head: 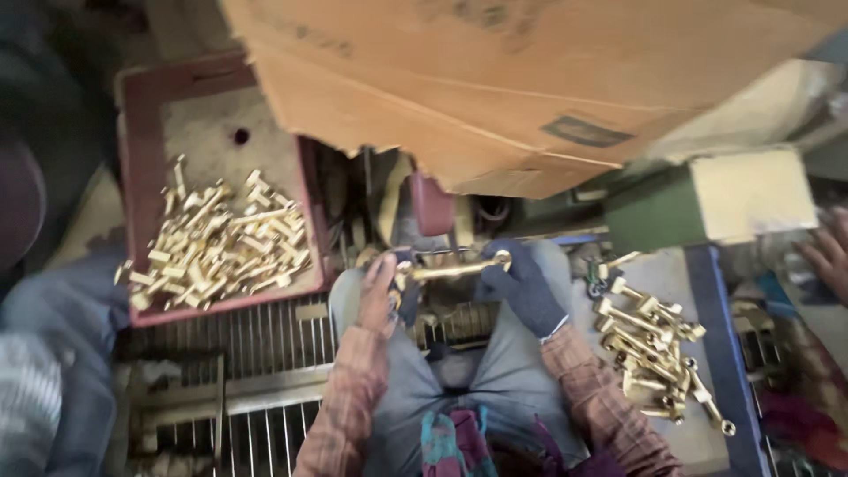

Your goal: The person sits on the floor and repeatedly rubs small brass-colored metal parts against a rotating grinding wheel. They handle the parts one at a time, rotating them to polish different sides, and place the finished pieces into a blue bin.

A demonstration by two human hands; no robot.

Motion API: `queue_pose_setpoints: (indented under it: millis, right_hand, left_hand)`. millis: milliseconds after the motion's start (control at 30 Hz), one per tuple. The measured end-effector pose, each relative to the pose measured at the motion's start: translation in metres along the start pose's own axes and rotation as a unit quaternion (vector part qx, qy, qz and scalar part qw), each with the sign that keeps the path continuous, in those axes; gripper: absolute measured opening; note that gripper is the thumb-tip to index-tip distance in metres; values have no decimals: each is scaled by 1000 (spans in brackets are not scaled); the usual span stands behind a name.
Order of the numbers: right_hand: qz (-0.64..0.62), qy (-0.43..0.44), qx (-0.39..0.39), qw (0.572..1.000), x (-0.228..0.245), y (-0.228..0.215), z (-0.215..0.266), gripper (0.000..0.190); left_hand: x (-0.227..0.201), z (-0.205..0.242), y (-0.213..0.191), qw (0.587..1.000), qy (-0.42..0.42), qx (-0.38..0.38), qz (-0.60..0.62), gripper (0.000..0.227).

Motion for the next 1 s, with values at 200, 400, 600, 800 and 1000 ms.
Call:
queue_pose_setpoints:
  millis: [200,400,600,800,1000]
  right_hand:
    - [-65,157,-7,985,-57,-1,-13,35]
    - [-25,133,-20,991,-59,-5,-31,29]
    - [-109,144,-24,983,-64,0,-36,26]
    - [-89,147,-33,985,-59,-1,-39,27]
    - [-27,187,-46,981,-63,0,-43,34]
  left_hand:
    - [-6,-28,-1,982,131,13,-136,30]
    - [16,-65,6,996,73,8,-54,26]
    - [40,-84,3,999,23,0,31,33]
    - [50,-96,-5,998,8,-60,-9,76]
    - [52,-102,0,997,-3,-65,-29,87]
Point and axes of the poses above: each hand's wrist, its own z-axis away from the middle knuckle, its own y-axis out of the palm, x = y × z, the point moved 8 cm from there along -z, towards the middle knuckle, and after that the axes turned 4 degrees about -y, right-handed, at the moved point
